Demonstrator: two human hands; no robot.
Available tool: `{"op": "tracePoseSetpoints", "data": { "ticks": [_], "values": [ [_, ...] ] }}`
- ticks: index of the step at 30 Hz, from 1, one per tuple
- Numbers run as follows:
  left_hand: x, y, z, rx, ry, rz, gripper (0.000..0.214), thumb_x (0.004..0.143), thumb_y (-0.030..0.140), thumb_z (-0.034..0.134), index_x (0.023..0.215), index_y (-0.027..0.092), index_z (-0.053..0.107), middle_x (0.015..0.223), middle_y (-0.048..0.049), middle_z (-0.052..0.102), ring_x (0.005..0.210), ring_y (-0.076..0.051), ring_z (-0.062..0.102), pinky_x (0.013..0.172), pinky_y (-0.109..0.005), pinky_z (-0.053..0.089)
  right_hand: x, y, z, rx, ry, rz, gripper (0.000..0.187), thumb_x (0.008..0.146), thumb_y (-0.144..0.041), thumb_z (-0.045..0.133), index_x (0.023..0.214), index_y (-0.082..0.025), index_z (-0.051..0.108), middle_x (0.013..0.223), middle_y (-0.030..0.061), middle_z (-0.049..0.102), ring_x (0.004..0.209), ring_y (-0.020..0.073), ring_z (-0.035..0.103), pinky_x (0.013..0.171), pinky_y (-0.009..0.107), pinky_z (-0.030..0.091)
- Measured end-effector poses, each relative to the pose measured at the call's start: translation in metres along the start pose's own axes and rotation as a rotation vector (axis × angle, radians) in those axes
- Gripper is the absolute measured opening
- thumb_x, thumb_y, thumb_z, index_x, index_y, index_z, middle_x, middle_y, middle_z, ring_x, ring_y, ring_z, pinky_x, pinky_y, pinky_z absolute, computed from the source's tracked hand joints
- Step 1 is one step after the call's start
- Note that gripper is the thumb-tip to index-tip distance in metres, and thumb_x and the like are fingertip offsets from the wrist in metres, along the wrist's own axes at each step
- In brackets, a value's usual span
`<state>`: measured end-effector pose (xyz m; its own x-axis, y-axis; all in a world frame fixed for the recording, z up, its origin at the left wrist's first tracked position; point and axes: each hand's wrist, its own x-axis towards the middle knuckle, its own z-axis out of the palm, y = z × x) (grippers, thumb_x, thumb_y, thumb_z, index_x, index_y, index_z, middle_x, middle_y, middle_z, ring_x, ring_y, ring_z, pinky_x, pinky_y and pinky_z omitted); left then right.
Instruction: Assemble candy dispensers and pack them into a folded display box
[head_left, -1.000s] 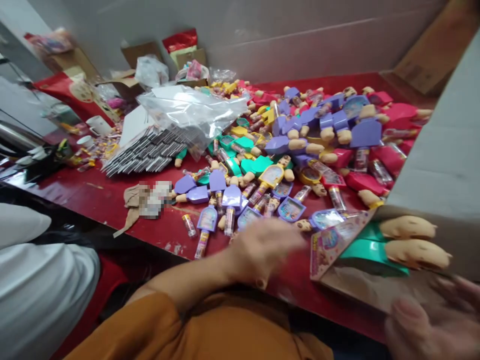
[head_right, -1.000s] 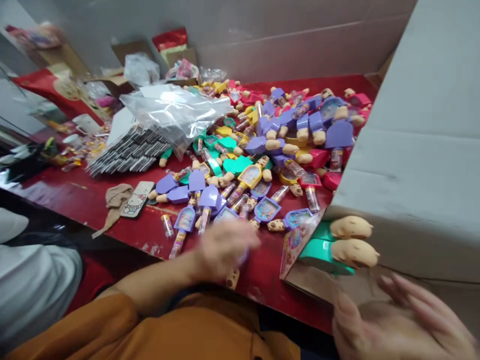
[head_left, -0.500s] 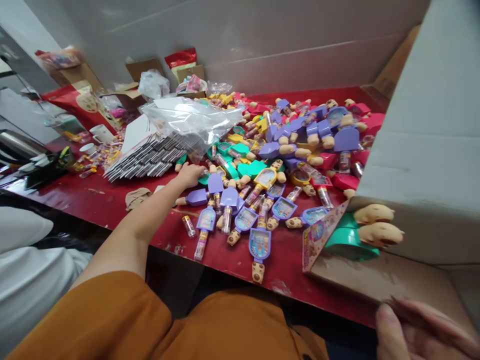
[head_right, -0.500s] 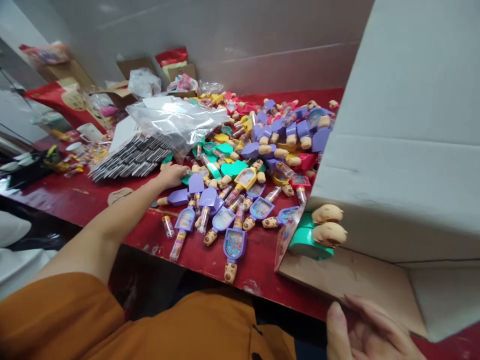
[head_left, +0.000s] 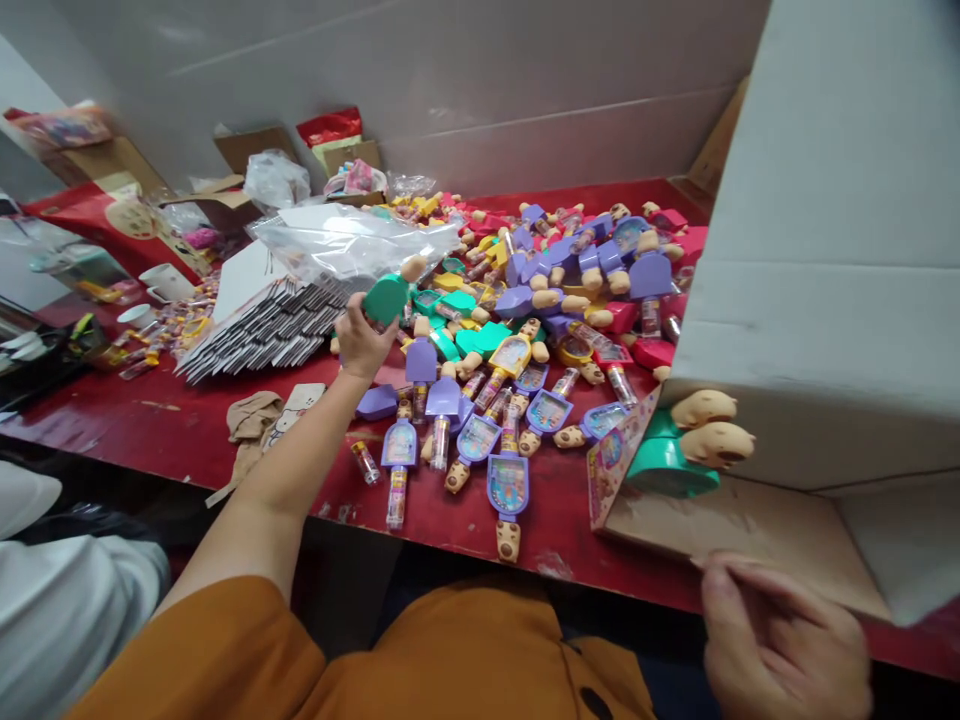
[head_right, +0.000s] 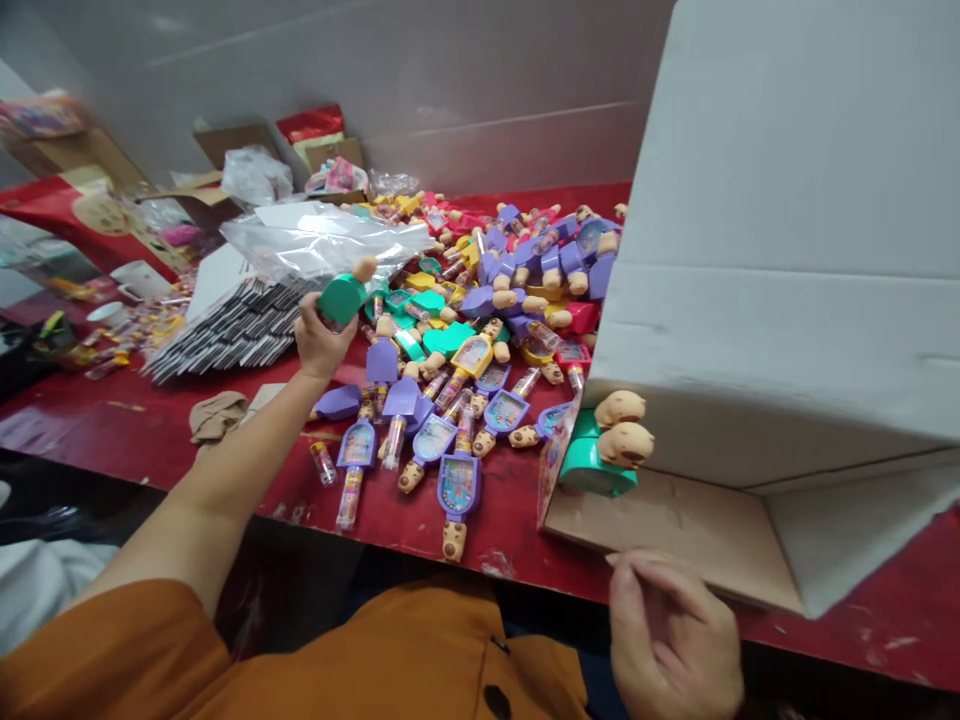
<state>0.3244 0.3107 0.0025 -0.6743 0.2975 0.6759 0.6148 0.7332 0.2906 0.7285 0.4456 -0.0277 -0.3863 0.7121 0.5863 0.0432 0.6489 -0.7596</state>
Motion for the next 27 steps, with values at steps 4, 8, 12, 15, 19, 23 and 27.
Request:
{"op": "tracePoseSetpoints", "data": {
  "ticks": [4, 8, 12, 15, 19, 23, 27],
  "values": [
    [0.012, 0.031, -0.011, -0.364, 0.314, 0.055, 0.058, 0.071, 0.050, 0.061, 0.107, 0.016, 0.032, 0.102, -0.0085, 0.049, 0.085, -0.016, 0.052, 0.074, -0.034, 0.047, -0.007, -0.002, 0.003, 0.069, -0.091, -0.157, 0.016, 0.072, -0.006, 0.056, 0.082, -0.018, 0.056, 0.072, 0.0027, 0.058, 0.066, 0.0143, 0.058, 0.058, 0.026, 0.051],
    [-0.023, 0.095, -0.056, -0.958, -0.049, 0.348, 0.055, 0.073, 0.050, 0.061, 0.114, 0.027, 0.034, 0.075, 0.0040, 0.048, 0.060, -0.010, 0.050, 0.055, -0.024, 0.046, -0.012, -0.012, 0.010, 0.311, -0.102, -0.068, 0.033, 0.072, -0.013, 0.062, 0.102, -0.021, 0.053, 0.088, 0.0044, 0.058, 0.078, 0.0160, 0.060, 0.067, 0.031, 0.053],
    [-0.112, 0.164, -0.096, -1.129, -1.308, 0.648, 0.046, 0.082, 0.046, 0.053, 0.121, 0.023, 0.046, 0.098, -0.0019, 0.062, 0.087, -0.016, 0.060, 0.068, -0.024, 0.051, -0.007, -0.026, 0.006, 0.645, -0.172, 0.044, 0.065, 0.066, -0.057, 0.065, 0.118, -0.023, 0.043, 0.108, 0.0107, 0.054, 0.097, 0.0260, 0.058, 0.076, 0.045, 0.053],
    [-0.172, 0.193, -0.094, -1.137, -1.476, 0.596, 0.050, 0.082, 0.036, 0.055, 0.126, 0.017, 0.041, 0.108, -0.0054, 0.061, 0.095, -0.016, 0.059, 0.078, -0.023, 0.050, 0.006, -0.032, -0.012, 0.636, -0.165, 0.106, 0.020, 0.078, -0.038, 0.057, 0.090, -0.023, 0.052, 0.075, 0.0012, 0.058, 0.069, 0.0188, 0.061, 0.055, 0.035, 0.053],
    [-0.208, 0.191, -0.064, -0.861, -0.920, 0.722, 0.042, 0.082, 0.036, 0.054, 0.115, 0.011, 0.049, 0.114, -0.0148, 0.056, 0.105, -0.021, 0.053, 0.089, -0.035, 0.047, 0.034, -0.021, -0.028, 0.396, 0.420, 0.065, 0.008, 0.073, -0.023, 0.051, 0.071, -0.020, 0.045, 0.054, -0.0053, 0.046, 0.043, 0.0099, 0.046, 0.039, 0.024, 0.041],
    [-0.216, 0.179, -0.048, -0.621, -0.734, 0.969, 0.022, 0.087, 0.026, 0.046, 0.101, 0.012, 0.056, 0.108, -0.0113, 0.059, 0.095, -0.021, 0.055, 0.080, -0.034, 0.049, 0.050, -0.001, -0.012, 0.121, 0.562, -0.052, 0.014, 0.073, -0.030, 0.049, 0.073, -0.021, 0.038, 0.057, -0.0053, 0.045, 0.045, 0.0098, 0.046, 0.044, 0.026, 0.040],
    [-0.220, 0.180, -0.048, -0.561, -0.770, 0.957, 0.024, 0.089, 0.027, 0.043, 0.104, 0.013, 0.055, 0.105, -0.0089, 0.060, 0.094, -0.019, 0.054, 0.078, -0.032, 0.048, 0.053, 0.003, 0.006, 0.115, 0.256, -0.166, 0.014, 0.074, -0.026, 0.052, 0.076, -0.022, 0.039, 0.064, -0.0045, 0.044, 0.053, 0.0103, 0.051, 0.050, 0.026, 0.044]
  ]
}}
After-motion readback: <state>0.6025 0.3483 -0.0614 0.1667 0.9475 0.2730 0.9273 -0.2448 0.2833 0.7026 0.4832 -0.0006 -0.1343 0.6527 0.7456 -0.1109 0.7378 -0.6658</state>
